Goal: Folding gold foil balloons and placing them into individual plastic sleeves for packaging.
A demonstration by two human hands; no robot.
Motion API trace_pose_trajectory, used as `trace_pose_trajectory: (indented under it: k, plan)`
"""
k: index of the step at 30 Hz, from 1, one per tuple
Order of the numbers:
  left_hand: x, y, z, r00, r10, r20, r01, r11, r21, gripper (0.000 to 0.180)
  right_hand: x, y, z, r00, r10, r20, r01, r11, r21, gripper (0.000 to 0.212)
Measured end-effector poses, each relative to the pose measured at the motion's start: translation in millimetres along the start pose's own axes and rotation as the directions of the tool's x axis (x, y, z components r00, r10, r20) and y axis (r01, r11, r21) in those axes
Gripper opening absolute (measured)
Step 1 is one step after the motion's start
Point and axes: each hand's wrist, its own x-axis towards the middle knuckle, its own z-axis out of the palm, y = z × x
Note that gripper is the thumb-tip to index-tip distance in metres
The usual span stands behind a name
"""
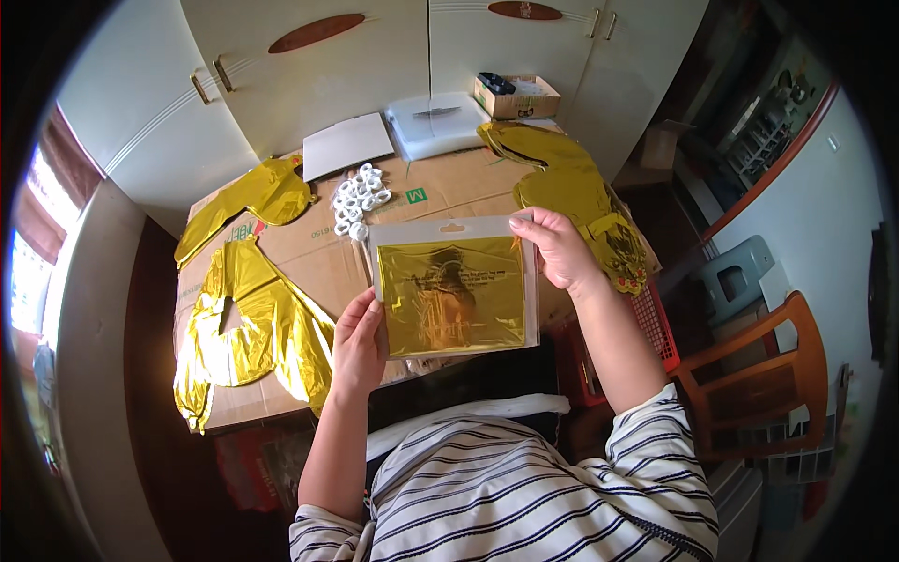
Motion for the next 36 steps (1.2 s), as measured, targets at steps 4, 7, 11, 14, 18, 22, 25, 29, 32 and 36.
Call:
trace_pose_trajectory:
  k: [4,7,11,14,18,22,25,29,32,36]
  plan:
    - [-9.4,-3.5,0.1,0.997,-0.064,0.045,0.057,0.987,0.150,0.027,-6.9,9.6,-2.6,0.996,0.083,-0.025,-0.080,0.991,0.103,0.016]
    - [-17.8,-6.1,-3.8,0.997,-0.061,0.048,0.045,0.961,0.273,0.027,-15.2,10.7,-10.0,0.991,0.133,-0.011,-0.133,0.991,0.030,0.016]
    - [-25.7,-7.5,2.6,0.998,-0.041,0.048,0.022,0.936,0.351,0.028,-28.9,1.5,-16.8,0.986,0.165,-0.022,-0.166,0.982,-0.089,0.018]
    - [-26.8,-9.6,9.1,0.998,-0.045,0.050,0.028,0.954,0.298,0.028,-32.1,10.6,-29.6,0.993,0.113,-0.043,-0.117,0.988,-0.096,0.019]
    - [-26.0,-9.3,9.4,0.995,-0.062,0.078,0.045,0.979,0.200,0.033,-38.9,-3.1,-20.0,0.984,0.168,-0.050,-0.172,0.982,-0.078,0.020]
    - [-26.9,-12.3,10.2,0.996,-0.057,0.070,0.041,0.977,0.208,0.037,-38.7,3.3,-25.7,0.985,0.167,-0.035,-0.169,0.982,-0.082,0.021]
    - [-28.1,-14.5,13.1,0.998,-0.038,0.046,0.028,0.981,0.194,0.040,-35.1,18.4,-29.8,0.994,0.100,-0.054,-0.104,0.990,-0.093,0.021]
    - [-32.2,-16.4,4.9,0.999,-0.035,0.027,0.028,0.968,0.248,0.043,-38.8,16.8,-29.6,0.991,0.124,-0.043,-0.128,0.984,-0.123,0.021]
    - [-37.1,-13.9,0.8,0.995,-0.095,0.025,0.085,0.960,0.265,0.043,-45.9,14.1,-28.5,0.991,0.128,-0.027,-0.130,0.982,-0.134,0.021]
    - [-39.6,14.5,0.9,0.949,-0.288,0.127,0.258,0.943,0.212,0.041,-59.8,-1.0,-32.4,0.970,0.228,0.087,-0.216,0.968,-0.126,0.020]
